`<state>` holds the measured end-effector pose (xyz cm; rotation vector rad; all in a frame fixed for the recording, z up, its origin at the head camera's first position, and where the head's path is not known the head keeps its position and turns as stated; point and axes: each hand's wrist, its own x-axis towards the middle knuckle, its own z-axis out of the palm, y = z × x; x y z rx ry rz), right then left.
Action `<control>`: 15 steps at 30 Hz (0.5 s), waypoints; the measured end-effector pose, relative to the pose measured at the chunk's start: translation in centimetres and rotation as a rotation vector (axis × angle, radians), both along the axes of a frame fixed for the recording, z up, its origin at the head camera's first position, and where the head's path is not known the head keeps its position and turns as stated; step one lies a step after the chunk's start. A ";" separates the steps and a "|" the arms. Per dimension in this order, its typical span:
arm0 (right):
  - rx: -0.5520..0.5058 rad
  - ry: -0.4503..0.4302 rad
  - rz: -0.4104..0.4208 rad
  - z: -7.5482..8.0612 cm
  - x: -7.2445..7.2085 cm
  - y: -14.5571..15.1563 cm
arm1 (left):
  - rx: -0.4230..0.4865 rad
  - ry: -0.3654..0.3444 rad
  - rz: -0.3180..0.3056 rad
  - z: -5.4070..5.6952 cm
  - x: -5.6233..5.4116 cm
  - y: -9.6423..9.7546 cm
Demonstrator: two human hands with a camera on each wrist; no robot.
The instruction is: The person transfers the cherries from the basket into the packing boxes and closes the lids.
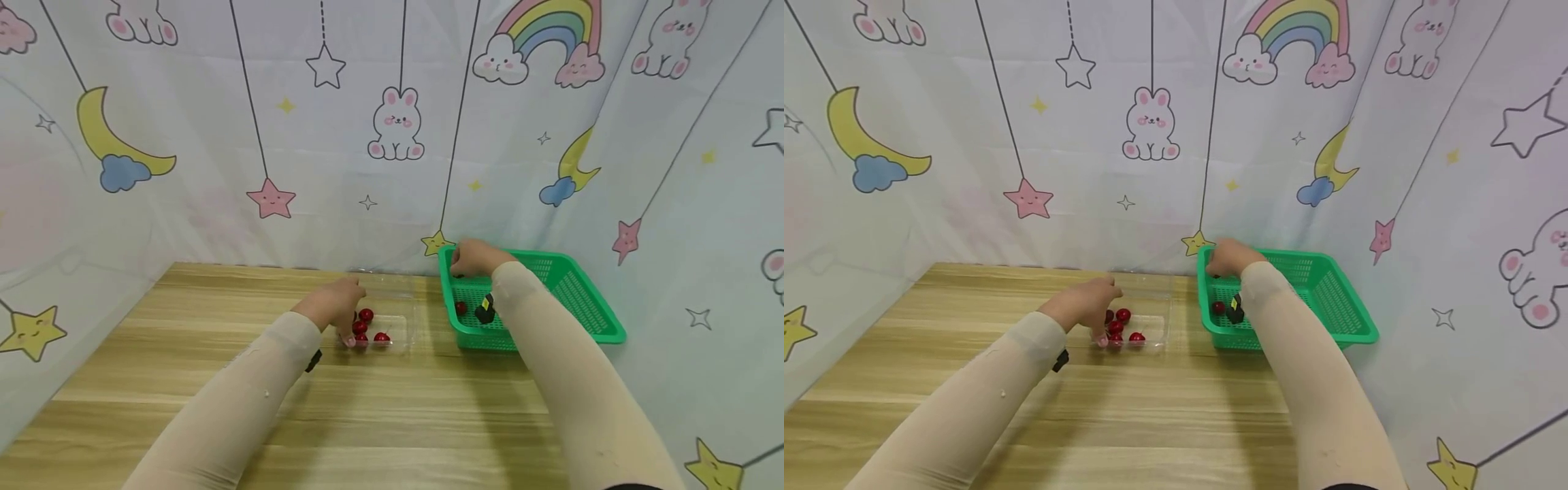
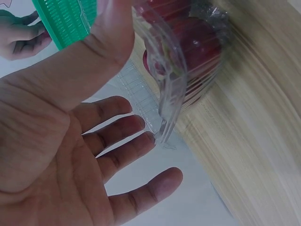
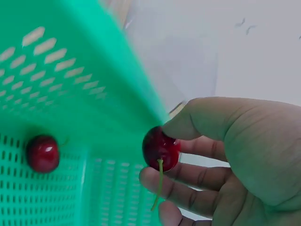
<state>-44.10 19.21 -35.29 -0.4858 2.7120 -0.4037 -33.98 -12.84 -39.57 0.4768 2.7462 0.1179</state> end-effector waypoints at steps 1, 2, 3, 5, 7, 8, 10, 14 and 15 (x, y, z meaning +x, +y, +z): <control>-0.006 0.026 0.005 0.3 0.3 -0.4 | -0.001 0.001 0.000 0.0 0.0 0.0; -0.006 0.052 0.011 0.5 0.7 -0.8 | -0.001 0.001 0.001 0.0 0.0 0.0; -0.005 0.073 0.015 0.8 1.1 -1.3 | -0.004 0.002 0.000 0.0 0.0 0.0; -0.002 0.102 0.017 1.0 2.0 -2.3 | -0.006 0.004 -0.001 0.0 0.0 -0.1; -0.012 0.107 0.019 1.1 2.9 -3.3 | -0.009 0.009 -0.004 0.0 0.0 -0.1; -0.013 0.104 0.022 1.0 3.3 -3.8 | -0.011 0.012 -0.007 0.0 0.0 0.0; -0.029 0.095 0.037 0.7 4.0 -4.8 | -0.017 0.018 -0.011 0.0 0.0 0.0; -0.048 0.100 0.102 -0.2 5.3 -6.5 | -0.026 0.032 -0.019 -0.1 0.1 0.0; -0.045 0.105 0.126 -0.4 5.6 -6.9 | -0.027 0.034 -0.020 -0.1 0.1 0.0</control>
